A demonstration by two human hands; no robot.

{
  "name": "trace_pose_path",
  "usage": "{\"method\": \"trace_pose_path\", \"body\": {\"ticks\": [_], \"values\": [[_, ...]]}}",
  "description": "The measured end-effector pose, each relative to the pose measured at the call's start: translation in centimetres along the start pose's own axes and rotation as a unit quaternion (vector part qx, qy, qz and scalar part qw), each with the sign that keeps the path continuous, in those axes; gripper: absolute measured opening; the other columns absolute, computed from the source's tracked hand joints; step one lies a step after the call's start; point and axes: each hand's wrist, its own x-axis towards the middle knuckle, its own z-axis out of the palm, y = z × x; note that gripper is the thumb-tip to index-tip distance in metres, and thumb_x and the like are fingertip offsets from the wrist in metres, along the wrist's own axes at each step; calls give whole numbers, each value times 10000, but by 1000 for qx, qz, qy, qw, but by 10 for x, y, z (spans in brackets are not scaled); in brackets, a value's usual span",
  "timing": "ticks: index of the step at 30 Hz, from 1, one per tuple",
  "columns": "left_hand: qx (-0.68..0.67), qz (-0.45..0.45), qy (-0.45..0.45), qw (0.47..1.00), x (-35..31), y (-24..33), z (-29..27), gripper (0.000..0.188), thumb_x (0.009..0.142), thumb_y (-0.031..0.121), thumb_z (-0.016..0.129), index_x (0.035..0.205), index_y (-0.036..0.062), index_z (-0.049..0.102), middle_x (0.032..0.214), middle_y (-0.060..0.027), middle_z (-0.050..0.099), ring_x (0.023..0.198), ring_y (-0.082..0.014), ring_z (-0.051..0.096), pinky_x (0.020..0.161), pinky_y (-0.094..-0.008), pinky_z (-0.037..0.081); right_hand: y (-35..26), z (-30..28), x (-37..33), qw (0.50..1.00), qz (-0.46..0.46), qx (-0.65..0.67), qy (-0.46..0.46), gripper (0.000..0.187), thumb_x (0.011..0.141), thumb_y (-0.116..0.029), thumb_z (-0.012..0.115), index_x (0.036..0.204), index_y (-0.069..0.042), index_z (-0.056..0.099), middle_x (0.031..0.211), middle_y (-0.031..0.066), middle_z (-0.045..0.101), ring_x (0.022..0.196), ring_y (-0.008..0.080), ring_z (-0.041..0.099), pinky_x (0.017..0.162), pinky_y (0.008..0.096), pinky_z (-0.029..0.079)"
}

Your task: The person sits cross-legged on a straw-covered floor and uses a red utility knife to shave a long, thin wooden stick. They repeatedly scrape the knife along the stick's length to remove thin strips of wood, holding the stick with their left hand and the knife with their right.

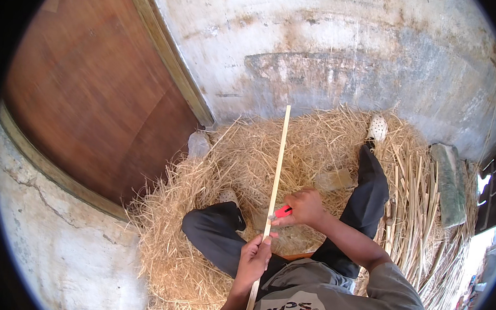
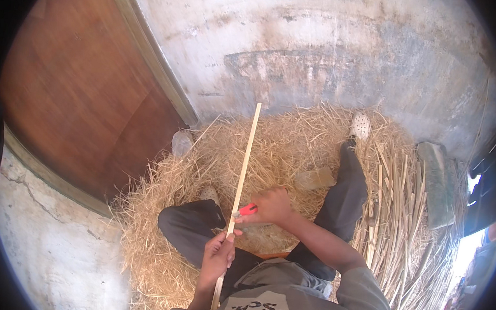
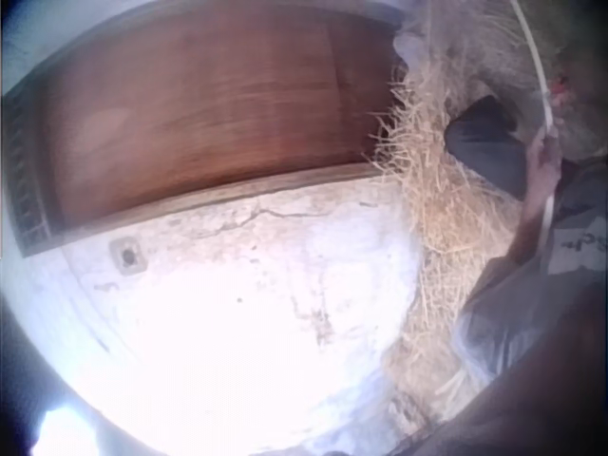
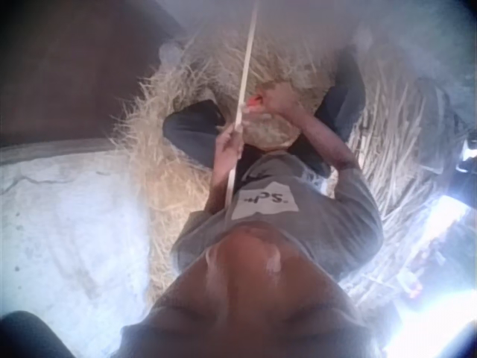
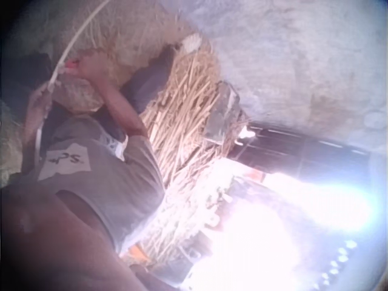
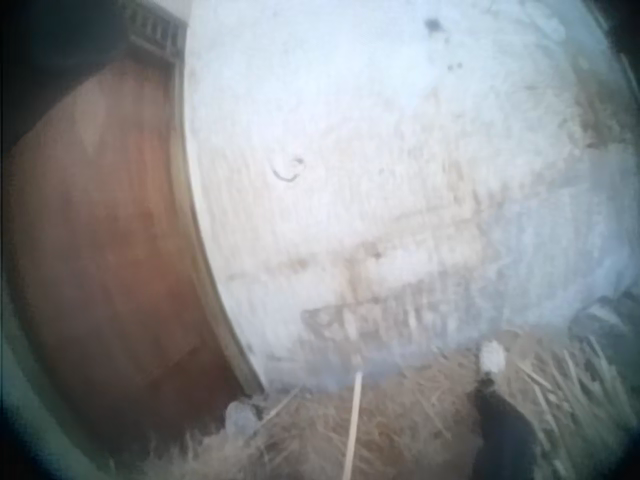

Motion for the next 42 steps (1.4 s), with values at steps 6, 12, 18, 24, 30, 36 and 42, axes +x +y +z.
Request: {"method": "trace_pose_path", "body": {"ticks": [6,12,18,24,30,36,42], "values": [[-23,-6,8,1000,2,-10,-8,277,1016,248,469,1148,33,581,558,69,389,435,-11,342,391,-189,262,2,22,-5,1000,-9,-11,-10,738,567,-820,624,516,-106,442,475,56,483,418,248,525,456,355,413],[-28,-14,15,999,-2,-20,-15,265,1017,234,462,1142,33,581,559,61,395,432,-16,334,390,-193,268,10,40,-8,989,134,18,-65,716,656,-788,595,578,-77,558,526,106,555,489,286,586,489,381,448],[-65,-77,-9,995,-21,-35,-18,253,1011,194,468,1166,30,583,560,60,393,428,-13,324,392,-185,264,66,25,13,951,269,-30,-152,675,755,-717,575,637,-56,647,571,171,581,521,337,605,489,428,453],[19,-16,-12,1000,-10,-25,-10,312,1006,180,482,1263,23,563,588,72,395,467,-9,336,424,-187,264,-23,7,-36,980,109,38,-159,678,705,-759,594,630,-88,655,542,105,593,510,301,624,518,395,496],[56,13,-9,998,-15,-19,1,301,999,140,487,1263,16,557,636,94,365,549,-3,315,489,-187,242,17,13,-22,993,98,1,-60,688,648,-775,624,558,-94,604,476,88,538,458,278,592,487,386,475],[66,19,-7,998,-16,-20,2,279,998,117,476,1244,19,562,637,96,351,557,0,302,490,-194,227,45,26,-13,996,86,-5,-7,695,649,-769,622,532,-87,560,470,97,519,448,298,566,468,414,446],[54,-11,-32,998,-25,-23,-1,256,1002,117,468,1215,14,565,636,90,336,559,2,294,491,-194,221,61,34,-18,991,132,5,-9,704,718,-746,584,538,-68,532,477,131,502,458,337,558,471,443,437]]}}
